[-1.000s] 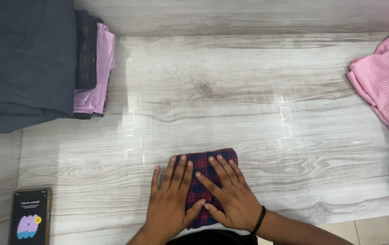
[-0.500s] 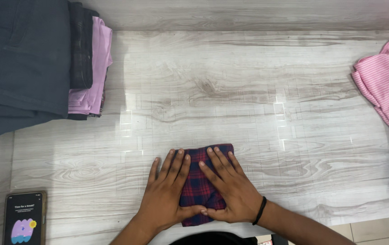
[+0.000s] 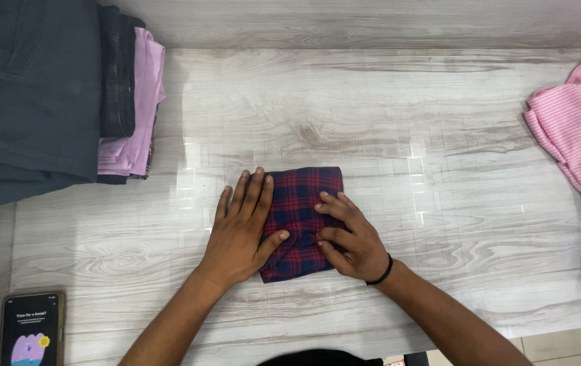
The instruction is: The person folds a dark pair of pants, a red and blue plaid shirt, and a blue pair of pants on a light-colored wooden surface. Each item is smoothed, folded into a compact rectangle, and stacked on the left side of the frame.
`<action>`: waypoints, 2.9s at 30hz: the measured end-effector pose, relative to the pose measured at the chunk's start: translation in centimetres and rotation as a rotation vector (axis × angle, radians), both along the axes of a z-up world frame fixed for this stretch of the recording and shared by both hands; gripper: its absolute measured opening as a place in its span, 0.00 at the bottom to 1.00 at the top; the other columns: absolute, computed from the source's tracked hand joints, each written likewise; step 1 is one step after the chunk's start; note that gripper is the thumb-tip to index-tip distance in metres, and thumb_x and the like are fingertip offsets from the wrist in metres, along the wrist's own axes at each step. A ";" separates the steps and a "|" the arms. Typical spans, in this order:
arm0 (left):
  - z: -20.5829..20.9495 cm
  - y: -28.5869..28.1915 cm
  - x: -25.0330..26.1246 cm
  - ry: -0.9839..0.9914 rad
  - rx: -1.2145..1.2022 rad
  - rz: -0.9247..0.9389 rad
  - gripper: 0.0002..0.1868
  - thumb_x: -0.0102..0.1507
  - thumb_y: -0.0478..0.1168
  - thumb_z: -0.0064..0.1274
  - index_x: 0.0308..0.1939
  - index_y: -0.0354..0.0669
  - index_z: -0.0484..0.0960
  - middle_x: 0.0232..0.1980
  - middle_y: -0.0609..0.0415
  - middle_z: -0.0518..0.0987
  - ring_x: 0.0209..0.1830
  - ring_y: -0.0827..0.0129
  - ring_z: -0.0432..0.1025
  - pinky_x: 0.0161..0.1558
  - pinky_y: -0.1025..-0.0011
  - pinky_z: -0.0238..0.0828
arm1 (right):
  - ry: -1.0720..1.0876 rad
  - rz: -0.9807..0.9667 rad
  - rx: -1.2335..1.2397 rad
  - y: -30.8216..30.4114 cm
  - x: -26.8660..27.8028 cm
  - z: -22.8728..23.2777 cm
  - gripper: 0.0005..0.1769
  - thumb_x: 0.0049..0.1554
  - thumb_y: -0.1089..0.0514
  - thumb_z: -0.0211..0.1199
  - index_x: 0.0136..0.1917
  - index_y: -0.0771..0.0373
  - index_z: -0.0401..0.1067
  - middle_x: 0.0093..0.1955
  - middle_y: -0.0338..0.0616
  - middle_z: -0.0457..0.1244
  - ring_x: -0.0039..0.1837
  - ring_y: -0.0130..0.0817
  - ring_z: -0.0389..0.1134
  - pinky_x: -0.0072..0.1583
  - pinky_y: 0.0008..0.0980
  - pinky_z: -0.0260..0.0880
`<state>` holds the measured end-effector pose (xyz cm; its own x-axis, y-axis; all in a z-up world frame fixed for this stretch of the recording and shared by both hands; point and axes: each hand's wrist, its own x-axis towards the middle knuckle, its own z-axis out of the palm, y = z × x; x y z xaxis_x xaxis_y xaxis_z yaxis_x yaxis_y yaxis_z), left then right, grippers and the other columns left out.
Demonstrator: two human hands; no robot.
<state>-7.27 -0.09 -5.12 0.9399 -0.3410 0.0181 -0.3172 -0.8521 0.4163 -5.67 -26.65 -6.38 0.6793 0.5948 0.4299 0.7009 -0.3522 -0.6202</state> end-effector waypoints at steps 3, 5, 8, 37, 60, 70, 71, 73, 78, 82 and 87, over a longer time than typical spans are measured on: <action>-0.1 0.0 -0.2 -0.004 -0.012 0.012 0.48 0.69 0.69 0.32 0.81 0.41 0.44 0.85 0.43 0.44 0.84 0.49 0.37 0.77 0.46 0.30 | -0.028 0.023 0.032 -0.7 -0.1 -0.8 0.04 0.51 0.66 0.66 0.41 0.59 0.76 0.66 0.51 0.64 0.77 0.51 0.61 0.80 0.60 0.52; 0.0 0.0 -0.3 -0.003 -0.010 0.011 0.47 0.69 0.68 0.32 0.81 0.40 0.44 0.85 0.43 0.43 0.84 0.49 0.37 0.77 0.46 0.30 | -0.060 0.041 0.067 -1.1 0.0 -1.0 0.06 0.47 0.67 0.62 0.38 0.59 0.74 0.62 0.49 0.64 0.73 0.48 0.64 0.80 0.60 0.53; 0.2 0.0 -0.2 -0.007 -0.013 0.015 0.51 0.67 0.70 0.37 0.82 0.40 0.44 0.85 0.42 0.43 0.85 0.49 0.36 0.78 0.46 0.30 | -0.090 0.027 0.100 -1.2 0.3 -1.0 0.07 0.43 0.67 0.57 0.35 0.57 0.71 0.56 0.45 0.65 0.68 0.45 0.67 0.80 0.60 0.55; 3.7 -2.9 -0.9 -0.001 -0.062 -0.008 0.68 0.49 0.71 0.62 0.76 0.31 0.47 0.80 0.34 0.46 0.82 0.47 0.37 0.76 0.46 0.28 | 0.032 -0.045 -0.521 4.2 1.8 4.5 0.49 0.61 0.28 0.48 0.82 0.62 0.48 0.85 0.62 0.39 0.85 0.55 0.34 0.79 0.61 0.28; 1.9 -2.7 -0.6 0.170 -0.068 -0.006 0.76 0.44 0.78 0.63 0.77 0.34 0.41 0.81 0.36 0.41 0.82 0.49 0.31 0.76 0.46 0.22 | 0.065 -0.012 -0.564 4.0 1.9 2.7 0.63 0.53 0.17 0.52 0.84 0.63 0.44 0.85 0.64 0.38 0.86 0.57 0.35 0.79 0.64 0.28; 3.1 -3.6 -1.9 -0.003 -0.053 0.140 0.72 0.46 0.79 0.59 0.76 0.30 0.50 0.80 0.36 0.49 0.81 0.50 0.40 0.73 0.43 0.34 | 0.047 -0.114 -0.217 2.5 0.6 3.8 0.43 0.56 0.37 0.67 0.77 0.59 0.61 0.83 0.56 0.49 0.86 0.55 0.46 0.82 0.62 0.37; 3.4 -3.8 -2.2 -0.016 -0.049 0.176 0.71 0.46 0.79 0.58 0.75 0.29 0.51 0.79 0.35 0.50 0.81 0.49 0.42 0.73 0.42 0.37 | 0.035 -0.130 -0.194 2.1 0.0 4.1 0.42 0.55 0.39 0.68 0.76 0.59 0.62 0.83 0.56 0.50 0.85 0.55 0.47 0.82 0.62 0.39; 4.2 -4.3 -3.1 -0.041 -0.031 0.250 0.68 0.48 0.78 0.56 0.73 0.26 0.54 0.77 0.33 0.53 0.78 0.48 0.45 0.68 0.42 0.43 | 0.010 -0.163 -0.147 1.2 -1.3 4.8 0.40 0.54 0.42 0.69 0.74 0.60 0.63 0.81 0.56 0.51 0.84 0.55 0.48 0.81 0.61 0.42; 6.1 -3.9 -5.3 -0.134 0.002 0.375 0.47 0.60 0.67 0.51 0.67 0.30 0.69 0.69 0.38 0.69 0.67 0.51 0.62 0.59 0.50 0.56 | 0.019 -0.170 -0.161 -0.1 -3.9 5.1 0.41 0.51 0.43 0.71 0.72 0.58 0.64 0.79 0.57 0.51 0.82 0.57 0.48 0.78 0.60 0.44; 7.2 -2.2 -6.6 -0.118 -0.109 0.411 0.35 0.62 0.58 0.51 0.65 0.36 0.75 0.53 0.45 0.80 0.47 0.59 0.73 0.52 0.58 0.62 | 0.101 -0.231 -0.216 -0.4 -4.5 4.7 0.42 0.50 0.44 0.71 0.73 0.60 0.63 0.80 0.61 0.47 0.82 0.62 0.45 0.76 0.59 0.45; 7.2 -1.6 -7.4 0.169 -0.090 0.409 0.32 0.62 0.57 0.53 0.66 0.44 0.78 0.41 0.53 0.80 0.31 0.64 0.73 0.50 0.60 0.64 | 0.252 -0.208 -0.235 -0.3 -3.6 4.1 0.35 0.54 0.52 0.67 0.73 0.58 0.65 0.83 0.63 0.43 0.83 0.63 0.43 0.76 0.59 0.48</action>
<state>-14.63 -1.70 2.06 0.9893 0.0553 -0.1351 0.1174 -0.8512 0.5116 -9.27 -26.99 -2.29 0.8625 0.4954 0.1034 0.4359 -0.6235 -0.6490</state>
